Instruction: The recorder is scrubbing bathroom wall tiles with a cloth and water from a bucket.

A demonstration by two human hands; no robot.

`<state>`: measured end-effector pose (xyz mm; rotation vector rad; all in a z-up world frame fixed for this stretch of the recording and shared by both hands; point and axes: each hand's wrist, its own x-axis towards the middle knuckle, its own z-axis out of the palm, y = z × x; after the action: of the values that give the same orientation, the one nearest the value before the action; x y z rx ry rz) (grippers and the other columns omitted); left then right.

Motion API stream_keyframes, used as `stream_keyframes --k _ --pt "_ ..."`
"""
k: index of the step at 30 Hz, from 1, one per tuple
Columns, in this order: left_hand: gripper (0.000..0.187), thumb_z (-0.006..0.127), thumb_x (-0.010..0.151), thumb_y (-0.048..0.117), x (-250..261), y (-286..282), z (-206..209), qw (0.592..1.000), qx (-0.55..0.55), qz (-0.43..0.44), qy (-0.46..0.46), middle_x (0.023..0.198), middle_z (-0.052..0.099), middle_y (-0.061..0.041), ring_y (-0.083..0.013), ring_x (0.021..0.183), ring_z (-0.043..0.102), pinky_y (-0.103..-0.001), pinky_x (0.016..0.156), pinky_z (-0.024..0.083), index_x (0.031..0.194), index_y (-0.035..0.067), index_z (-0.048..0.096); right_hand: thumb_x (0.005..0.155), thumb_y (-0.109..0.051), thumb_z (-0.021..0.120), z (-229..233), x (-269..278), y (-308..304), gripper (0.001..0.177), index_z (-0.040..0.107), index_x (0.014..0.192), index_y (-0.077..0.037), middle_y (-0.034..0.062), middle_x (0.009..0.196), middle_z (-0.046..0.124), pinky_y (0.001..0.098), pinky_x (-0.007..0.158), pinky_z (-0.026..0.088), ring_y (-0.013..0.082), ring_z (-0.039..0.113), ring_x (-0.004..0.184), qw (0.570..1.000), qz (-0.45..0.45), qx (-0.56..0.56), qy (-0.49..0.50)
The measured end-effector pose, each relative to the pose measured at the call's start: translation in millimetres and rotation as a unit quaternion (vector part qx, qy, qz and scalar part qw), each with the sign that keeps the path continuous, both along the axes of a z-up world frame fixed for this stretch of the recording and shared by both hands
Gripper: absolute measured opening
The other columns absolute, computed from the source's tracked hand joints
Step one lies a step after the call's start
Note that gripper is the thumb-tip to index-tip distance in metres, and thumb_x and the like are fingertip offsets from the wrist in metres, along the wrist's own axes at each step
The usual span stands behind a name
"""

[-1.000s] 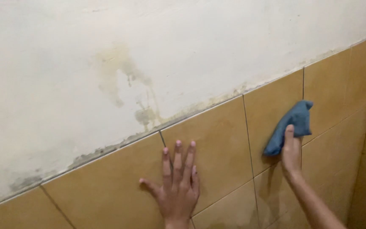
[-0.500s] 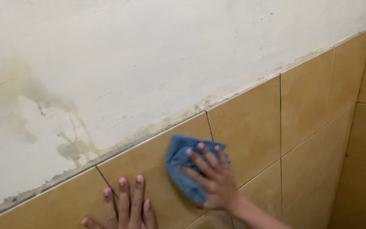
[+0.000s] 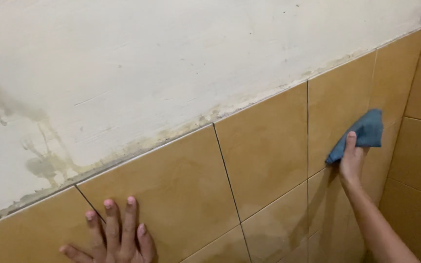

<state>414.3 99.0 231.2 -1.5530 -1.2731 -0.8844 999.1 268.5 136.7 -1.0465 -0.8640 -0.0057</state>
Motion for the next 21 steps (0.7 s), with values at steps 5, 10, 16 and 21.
stream_keyframes --k 5,10,16,21 --pt "0.058 0.044 0.104 0.039 4.7 -3.4 2.2 1.0 -0.007 0.0 -0.02 0.168 0.039 -0.015 -0.038 0.157 0.022 -0.076 0.112 -0.006 0.155 0.016 0.061 0.109 -0.043 0.045 -18.0 -72.1 -40.0 0.07 0.029 0.161 0.001 0.0174 0.167 0.031 0.041 0.128 0.021 0.031 0.031 0.154 0.996 0.036 -0.047 0.063" --pt "0.058 0.044 0.105 0.04 11.6 -10.2 4.8 0.999 -0.009 0.019 -0.03 0.169 0.039 -0.012 -0.0349 0.157 0.023 -0.075 0.114 -0.004 0.156 0.019 0.06 0.102 -0.039 0.055 -4.3 -213.2 -128.8 0.08 0.024 0.16 0.006 0.0226 0.172 0.015 0.0492 0.128 0.009 0.0357 0.014 0.16 0.992 0.063 0.013 -0.11" --pt "0.053 0.045 0.108 0.037 23.8 -23.9 14.8 0.999 -0.01 0.031 -0.037 0.17 0.036 -0.006 -0.0305 0.158 0.024 -0.072 0.121 0.0 0.158 0.026 0.056 0.094 -0.038 0.061 -51.1 -257.8 -141.6 0.047 0.06 0.141 -0.04 0.0016 0.166 0.035 0.0549 0.128 0.005 0.0265 0.024 0.158 0.809 0.046 0.103 -0.576" --pt "0.051 0.045 0.108 0.038 27.0 -27.0 17.1 0.998 0.009 0.035 -0.05 0.168 0.038 -0.001 -0.0267 0.158 0.027 -0.066 0.124 0.003 0.157 0.031 0.055 0.093 -0.06 0.06 -37.2 -194.9 -103.2 0.056 0.058 0.144 -0.035 0.0018 0.166 0.035 0.0534 0.129 0.005 0.0267 0.024 0.157 0.785 0.039 0.117 -0.607"
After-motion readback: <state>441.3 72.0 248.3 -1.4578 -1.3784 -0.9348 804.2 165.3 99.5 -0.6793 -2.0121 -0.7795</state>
